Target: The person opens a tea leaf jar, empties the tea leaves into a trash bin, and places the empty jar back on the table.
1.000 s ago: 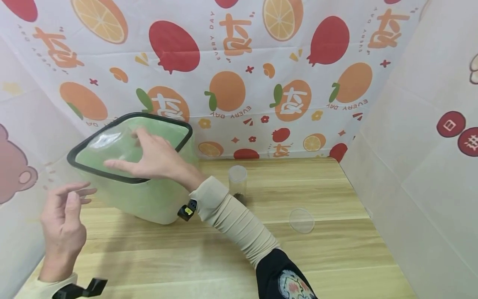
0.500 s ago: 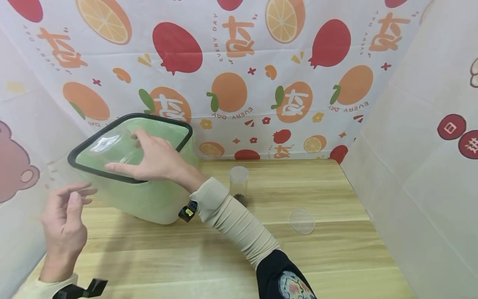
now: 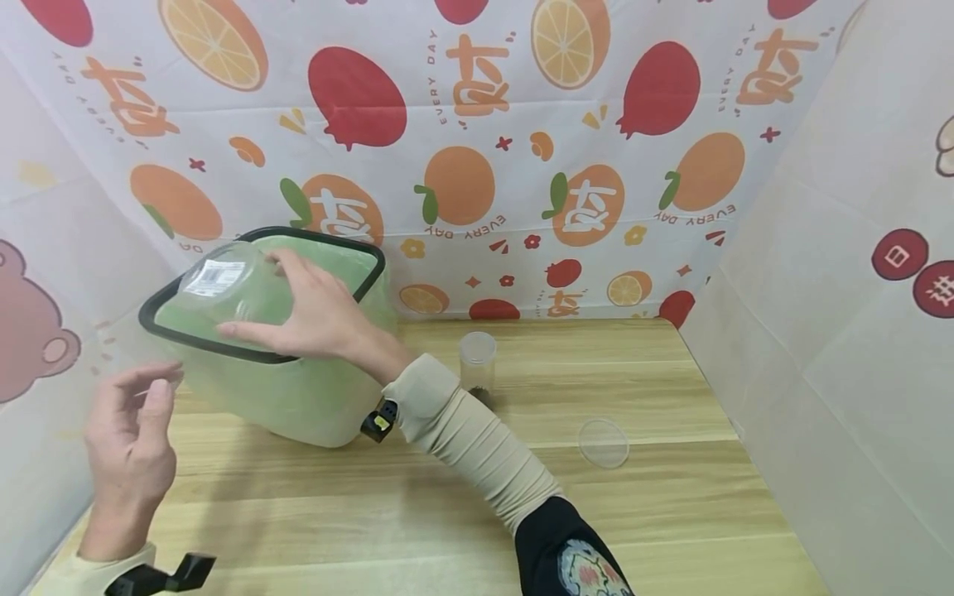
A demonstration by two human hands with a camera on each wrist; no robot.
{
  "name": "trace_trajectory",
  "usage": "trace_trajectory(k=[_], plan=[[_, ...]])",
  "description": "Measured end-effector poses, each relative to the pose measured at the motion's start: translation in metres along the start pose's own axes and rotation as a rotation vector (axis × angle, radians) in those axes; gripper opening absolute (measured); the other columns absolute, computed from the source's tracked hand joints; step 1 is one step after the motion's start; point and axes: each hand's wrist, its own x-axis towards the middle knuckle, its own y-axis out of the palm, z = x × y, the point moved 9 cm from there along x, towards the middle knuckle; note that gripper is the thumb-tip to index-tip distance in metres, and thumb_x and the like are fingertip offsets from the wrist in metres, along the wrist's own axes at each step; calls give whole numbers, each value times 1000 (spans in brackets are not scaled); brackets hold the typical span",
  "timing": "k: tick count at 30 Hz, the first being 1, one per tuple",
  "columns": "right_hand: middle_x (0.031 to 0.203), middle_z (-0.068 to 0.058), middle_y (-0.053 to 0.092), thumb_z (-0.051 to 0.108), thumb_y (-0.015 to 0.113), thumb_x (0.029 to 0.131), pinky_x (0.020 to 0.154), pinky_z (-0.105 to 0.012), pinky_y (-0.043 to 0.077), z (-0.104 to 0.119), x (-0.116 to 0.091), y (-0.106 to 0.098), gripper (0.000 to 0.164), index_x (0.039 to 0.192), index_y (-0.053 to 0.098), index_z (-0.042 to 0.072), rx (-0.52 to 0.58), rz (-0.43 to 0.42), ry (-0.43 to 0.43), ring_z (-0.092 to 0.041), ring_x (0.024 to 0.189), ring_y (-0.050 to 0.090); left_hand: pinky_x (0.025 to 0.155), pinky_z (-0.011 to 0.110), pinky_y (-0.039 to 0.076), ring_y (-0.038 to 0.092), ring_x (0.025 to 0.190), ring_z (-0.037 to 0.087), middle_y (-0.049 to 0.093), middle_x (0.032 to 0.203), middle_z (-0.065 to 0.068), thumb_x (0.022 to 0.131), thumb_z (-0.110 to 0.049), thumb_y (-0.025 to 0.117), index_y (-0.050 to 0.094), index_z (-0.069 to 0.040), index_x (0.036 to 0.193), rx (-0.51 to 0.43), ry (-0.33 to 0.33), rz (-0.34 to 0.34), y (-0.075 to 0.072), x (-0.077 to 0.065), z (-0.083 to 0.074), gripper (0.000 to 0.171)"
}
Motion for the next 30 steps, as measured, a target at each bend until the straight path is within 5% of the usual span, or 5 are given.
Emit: trace_trajectory(k=[16,30], plan=[[132,10,40,52,73,64,89,-8,43,2,-5,-25,90,136,26,24,81,-125,-126,1,113,43,85,12,40,56,102,6,61,108,10,83,-3,53,52,7,113,-25,39,22,7,6,-18,31],[134,6,40,54,71,65,89,-9,41,15,-15,-35,90,137,27,21,-43,-188,-261,-2,112,42,84,14,43,57,101,10,58,110,17,80,-3,58,49,10,115,-80,91,8,11,17,-47,38]])
